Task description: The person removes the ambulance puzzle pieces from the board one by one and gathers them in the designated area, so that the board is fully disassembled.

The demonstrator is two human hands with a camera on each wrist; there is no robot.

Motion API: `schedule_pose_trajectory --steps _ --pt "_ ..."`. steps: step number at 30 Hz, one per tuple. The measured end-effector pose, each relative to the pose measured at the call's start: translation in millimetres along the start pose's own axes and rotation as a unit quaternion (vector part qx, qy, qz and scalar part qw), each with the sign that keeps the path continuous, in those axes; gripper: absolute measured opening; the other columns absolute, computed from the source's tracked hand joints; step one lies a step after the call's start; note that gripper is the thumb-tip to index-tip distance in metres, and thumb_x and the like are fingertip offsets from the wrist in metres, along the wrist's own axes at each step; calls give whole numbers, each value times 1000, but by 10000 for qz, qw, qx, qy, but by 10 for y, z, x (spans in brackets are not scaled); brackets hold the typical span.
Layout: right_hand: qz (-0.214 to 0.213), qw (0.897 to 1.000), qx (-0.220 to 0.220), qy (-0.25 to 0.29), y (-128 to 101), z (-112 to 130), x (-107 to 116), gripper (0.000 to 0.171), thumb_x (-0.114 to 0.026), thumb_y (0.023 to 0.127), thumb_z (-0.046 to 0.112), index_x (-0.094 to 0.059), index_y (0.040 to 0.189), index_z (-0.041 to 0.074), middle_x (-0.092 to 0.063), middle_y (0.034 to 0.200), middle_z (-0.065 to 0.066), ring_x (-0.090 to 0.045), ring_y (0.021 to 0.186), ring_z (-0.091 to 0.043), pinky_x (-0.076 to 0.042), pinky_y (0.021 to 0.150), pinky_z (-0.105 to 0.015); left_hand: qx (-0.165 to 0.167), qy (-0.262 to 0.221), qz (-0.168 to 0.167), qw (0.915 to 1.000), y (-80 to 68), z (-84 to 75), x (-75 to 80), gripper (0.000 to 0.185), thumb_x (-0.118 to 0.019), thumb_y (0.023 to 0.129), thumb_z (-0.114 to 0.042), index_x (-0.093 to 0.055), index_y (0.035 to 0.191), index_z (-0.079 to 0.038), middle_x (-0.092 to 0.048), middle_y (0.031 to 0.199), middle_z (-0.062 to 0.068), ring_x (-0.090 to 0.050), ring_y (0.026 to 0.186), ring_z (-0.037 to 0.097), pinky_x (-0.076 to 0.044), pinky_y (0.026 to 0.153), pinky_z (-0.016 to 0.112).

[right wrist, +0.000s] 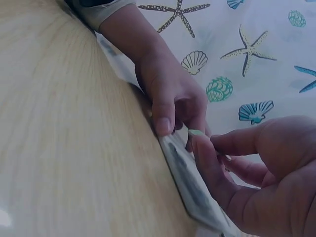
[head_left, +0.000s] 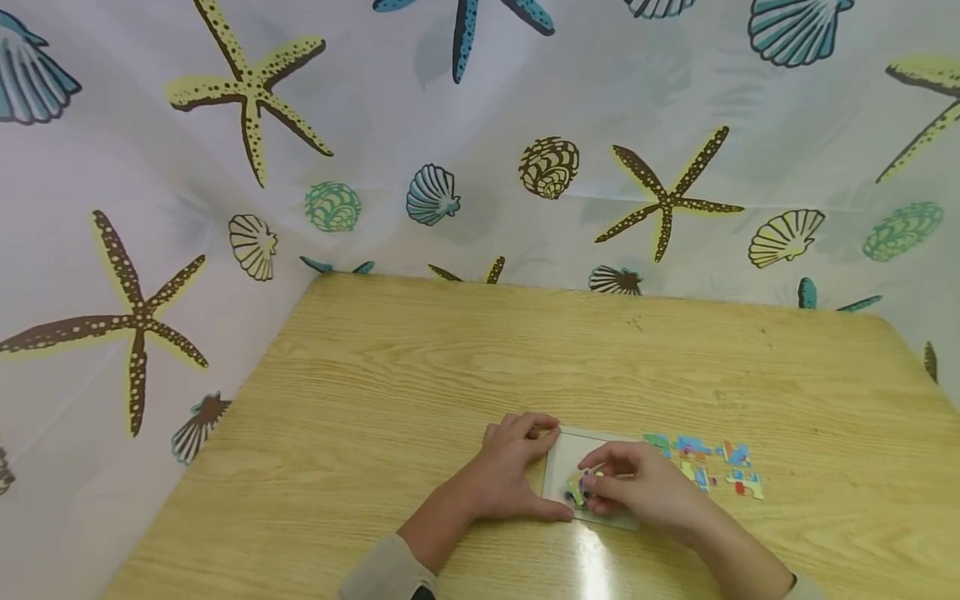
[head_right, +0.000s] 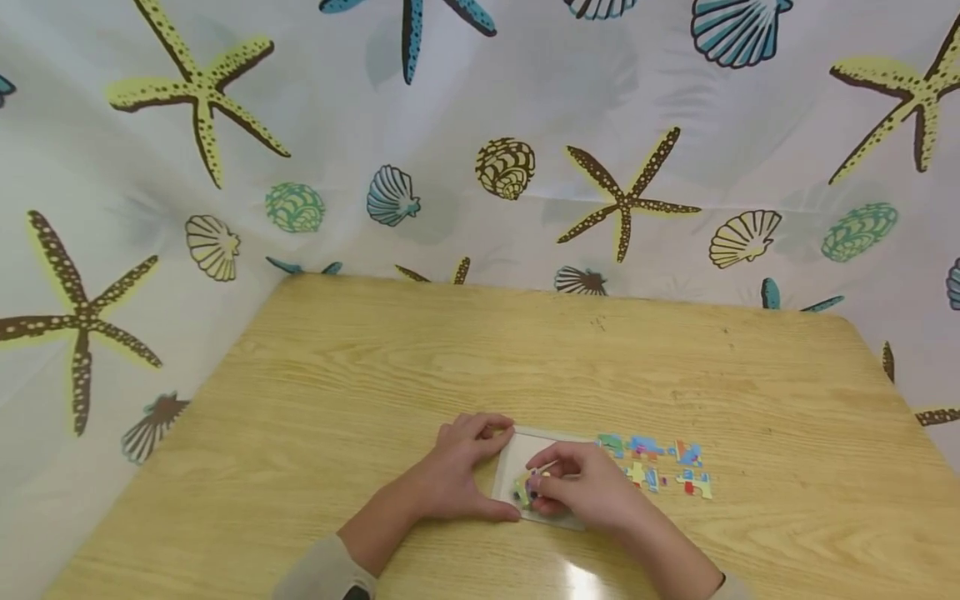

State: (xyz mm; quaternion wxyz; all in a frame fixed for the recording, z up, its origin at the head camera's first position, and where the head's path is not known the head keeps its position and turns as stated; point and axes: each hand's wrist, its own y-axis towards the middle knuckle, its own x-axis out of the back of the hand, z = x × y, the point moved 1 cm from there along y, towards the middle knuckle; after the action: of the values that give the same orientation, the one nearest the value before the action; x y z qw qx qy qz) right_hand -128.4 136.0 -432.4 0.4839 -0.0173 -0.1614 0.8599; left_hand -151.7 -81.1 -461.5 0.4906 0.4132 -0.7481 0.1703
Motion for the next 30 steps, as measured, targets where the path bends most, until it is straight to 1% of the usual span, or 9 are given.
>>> schedule_pose_trajectory --steps 5,9,13,19,23,25,26,28,30 --pt "-177 9988 -58 462 -99 -86 88 37 -68 84 19 -56 108 -6 -66 91 -16 -65 79 -26 -52 72 -35 78 52 -25 10000 9 -5 6 105 -63 61 -76 -42 138 -8 -35 138 -5 -31 119 16 -26 88 38" --pt "-444 9983 -76 365 -205 -141 180 38 -71 82 19 -57 107 -7 -67 93 -16 -65 79 -27 -52 71 -37 96 -12 -17 10000 3 -24 8 105 -65 60 -74 -42 139 -8 -35 138 -5 -32 119 17 -26 87 38" --pt "-696 9971 -73 295 -339 -206 279 38 -71 81 18 -58 106 -8 -66 94 -16 -65 79 -26 -53 70 -36 94 -51 -29 9999 3 -34 12 104 -66 61 -73 -42 139 -8 -35 137 -4 -31 122 18 -25 91 44" --pt "-1070 9942 -38 104 -482 -330 409 40 -70 82 17 -56 107 -10 -63 94 -16 -64 81 -27 -53 70 -35 81 -12 -41 10000 8 -10 25 104 -65 61 -74 -43 139 -9 -34 137 -4 -31 122 17 -25 91 41" --pt "-1258 9916 54 -310 -496 -347 430 39 -70 82 20 -57 105 -9 -64 91 -15 -64 77 -24 -53 67 -32 138 -104 -21 9998 -5 23 20 103 -64 62 -74 -43 139 -9 -34 136 -5 -31 122 16 -24 91 39" --pt "-1442 9864 110 -781 -497 -323 406 37 -71 81 23 -60 101 -5 -65 87 -12 -64 73 -20 -52 64 -30 186 -167 -7 9997 -12 29 15 103 -63 62 -74 -42 139 -10 -33 137 -5 -30 122 16 -23 93 39" --pt "-1552 9825 94 -1030 -499 -308 388 35 -71 81 25 -62 100 -3 -65 84 -9 -64 71 -18 -52 63 -28 199 -199 11 9996 -15 26 13 103 -63 62 -74 -42 139 -10 -33 137 -5 -30 123 16 -23 93 39" --pt "-1817 9700 21 -1614 -505 -283 348 32 -72 80 27 -65 97 1 -65 80 -4 -63 67 -13 -50 61 -26 200 -220 16 9996 -13 15 10 103 -63 62 -75 -42 139 -11 -33 137 -5 -30 123 16 -23 94 41" --pt "-2093 9509 -69 -2279 -514 -259 325 30 -72 80 31 -67 96 6 -65 80 2 -61 66 -9 -49 62 -25 186 -216 18 9996 -6 0 10 103 -64 61 -75 -42 139 -11 -33 137 -5 -29 124 15 -23 95 43"
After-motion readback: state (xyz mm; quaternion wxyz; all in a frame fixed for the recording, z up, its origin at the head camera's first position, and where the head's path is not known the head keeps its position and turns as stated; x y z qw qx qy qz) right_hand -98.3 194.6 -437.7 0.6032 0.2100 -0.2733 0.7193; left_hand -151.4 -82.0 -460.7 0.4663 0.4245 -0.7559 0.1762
